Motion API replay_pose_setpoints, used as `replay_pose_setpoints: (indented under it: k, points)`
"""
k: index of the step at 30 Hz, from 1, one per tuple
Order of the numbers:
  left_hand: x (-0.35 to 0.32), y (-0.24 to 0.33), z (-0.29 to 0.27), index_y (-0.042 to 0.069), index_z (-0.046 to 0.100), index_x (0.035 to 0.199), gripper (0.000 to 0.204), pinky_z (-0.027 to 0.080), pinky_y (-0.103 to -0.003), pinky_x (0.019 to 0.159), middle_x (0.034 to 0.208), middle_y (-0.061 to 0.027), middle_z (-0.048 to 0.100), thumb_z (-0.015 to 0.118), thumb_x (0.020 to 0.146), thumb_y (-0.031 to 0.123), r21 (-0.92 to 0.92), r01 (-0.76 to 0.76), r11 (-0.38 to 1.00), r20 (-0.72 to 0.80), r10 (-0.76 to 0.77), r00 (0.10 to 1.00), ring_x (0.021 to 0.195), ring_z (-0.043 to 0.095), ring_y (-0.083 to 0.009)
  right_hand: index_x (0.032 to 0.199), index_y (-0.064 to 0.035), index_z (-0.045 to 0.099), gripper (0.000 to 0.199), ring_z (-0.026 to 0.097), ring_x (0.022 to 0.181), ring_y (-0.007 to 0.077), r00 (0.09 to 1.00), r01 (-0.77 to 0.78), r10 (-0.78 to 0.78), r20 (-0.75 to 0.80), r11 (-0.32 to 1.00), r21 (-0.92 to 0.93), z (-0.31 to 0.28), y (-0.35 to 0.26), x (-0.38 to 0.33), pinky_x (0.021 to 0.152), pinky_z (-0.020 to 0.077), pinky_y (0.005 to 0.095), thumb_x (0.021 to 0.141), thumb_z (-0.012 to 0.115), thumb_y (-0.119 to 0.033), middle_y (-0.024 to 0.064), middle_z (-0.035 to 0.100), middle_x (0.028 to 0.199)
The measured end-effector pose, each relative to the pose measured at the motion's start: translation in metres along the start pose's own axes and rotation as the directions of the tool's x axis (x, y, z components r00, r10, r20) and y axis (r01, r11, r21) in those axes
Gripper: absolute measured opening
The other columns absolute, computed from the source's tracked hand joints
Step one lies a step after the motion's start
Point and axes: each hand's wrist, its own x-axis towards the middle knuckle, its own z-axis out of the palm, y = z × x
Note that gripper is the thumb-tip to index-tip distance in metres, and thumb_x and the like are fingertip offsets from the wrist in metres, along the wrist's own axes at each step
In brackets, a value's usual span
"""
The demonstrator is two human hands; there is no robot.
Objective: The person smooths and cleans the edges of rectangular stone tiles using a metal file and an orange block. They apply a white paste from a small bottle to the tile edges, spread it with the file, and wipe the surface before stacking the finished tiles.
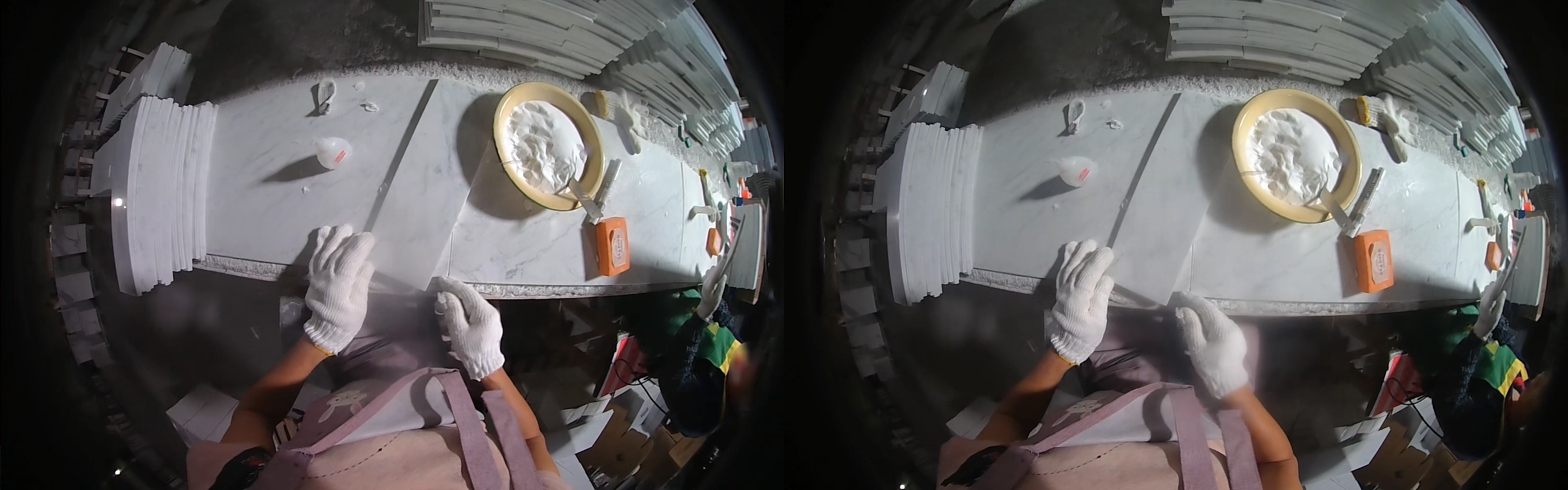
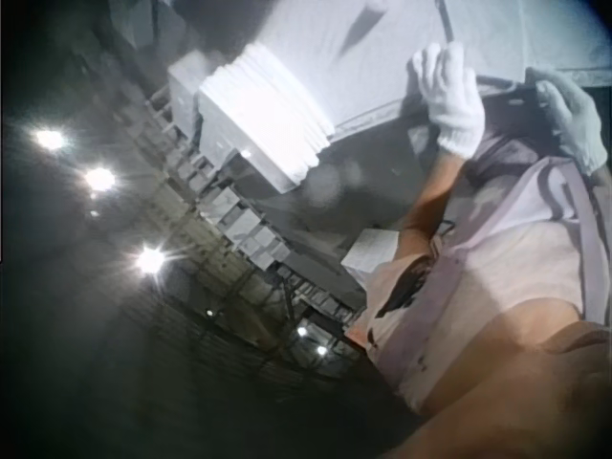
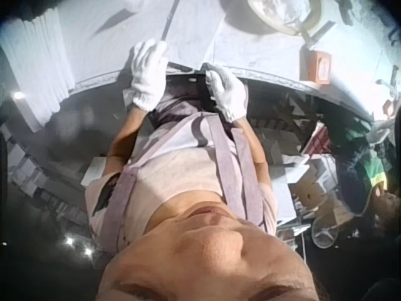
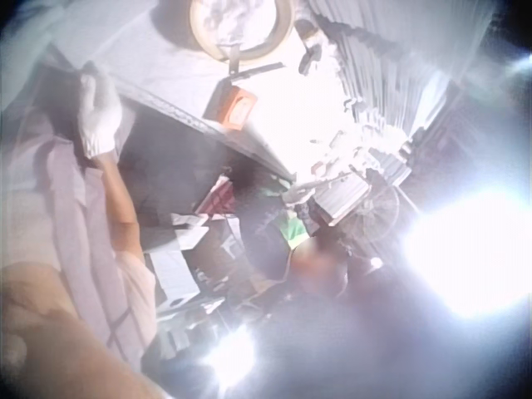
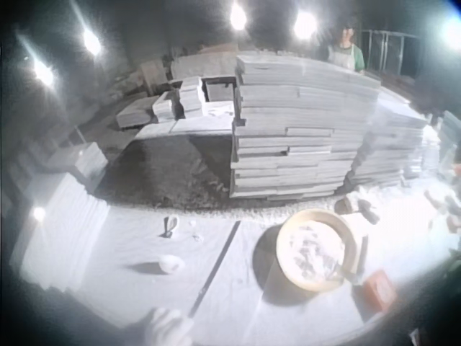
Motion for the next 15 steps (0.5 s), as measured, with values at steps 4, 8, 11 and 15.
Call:
replay_pose_setpoints:
  k: [4, 8, 11, 15]
  points:
    - [-0.002, 0.005, -0.002, 0.002, 0.066, 0.133, 0.040, 0.037, -0.055, 0.121, 0.131, -0.0175, 0.068, 0.067, 0.094, 0.008, -0.009, -0.027, 1.000, -0.023, 0.027, 0.999, 0.133, 0.056, -0.0400, 0.145, -0.0006, 0.060, 0.045, 0.065, 0.072, 0.0066, 0.988, 0.143, -0.135, 0.071, 0.983, -0.116, 0.006, 0.004, -0.002, 0.068, 0.0562, 0.0257, 0.103, 0.067, -0.015, 0.0071, 0.077, 0.099]
    - [-0.003, 0.012, 0.000, -0.002, 0.066, 0.131, 0.038, 0.043, -0.053, 0.114, 0.131, -0.0226, 0.066, 0.065, 0.093, -0.001, -0.122, -0.031, 0.992, -0.047, 0.025, 0.999, 0.128, 0.059, -0.0424, 0.151, -0.0094, 0.056, 0.057, 0.070, 0.114, 0.0382, 0.991, 0.007, 0.003, 0.137, 0.997, -0.072, 0.011, 0.006, -0.007, 0.096, 0.0545, 0.0406, 0.101, 0.068, -0.035, 0.0192, 0.073, 0.122]
    - [-0.008, 0.018, 0.004, -0.004, 0.066, 0.127, 0.037, 0.048, -0.052, 0.107, 0.127, -0.0237, 0.066, 0.065, 0.090, -0.005, -0.191, -0.047, 0.981, -0.094, 0.029, 0.995, 0.122, 0.061, -0.0439, 0.156, -0.0051, 0.049, 0.064, 0.072, 0.115, 0.0331, 0.988, 0.005, -0.007, 0.153, 1.000, 0.010, 0.010, 0.008, -0.012, 0.098, 0.0538, 0.0389, 0.101, 0.070, -0.031, 0.0201, 0.074, 0.124]
    - [-0.031, 0.027, 0.006, -0.002, 0.064, 0.130, 0.044, 0.047, -0.054, 0.108, 0.125, -0.0239, 0.067, 0.070, 0.086, -0.002, -0.244, -0.014, 0.970, -0.073, -0.004, 0.997, 0.122, 0.060, -0.0465, 0.159, -0.0009, 0.044, 0.062, 0.061, 0.088, 0.0077, 0.981, 0.013, -0.032, 0.190, 0.995, 0.099, 0.000, 0.013, -0.027, 0.083, 0.0548, 0.0258, 0.103, 0.068, -0.014, 0.0040, 0.071, 0.107]
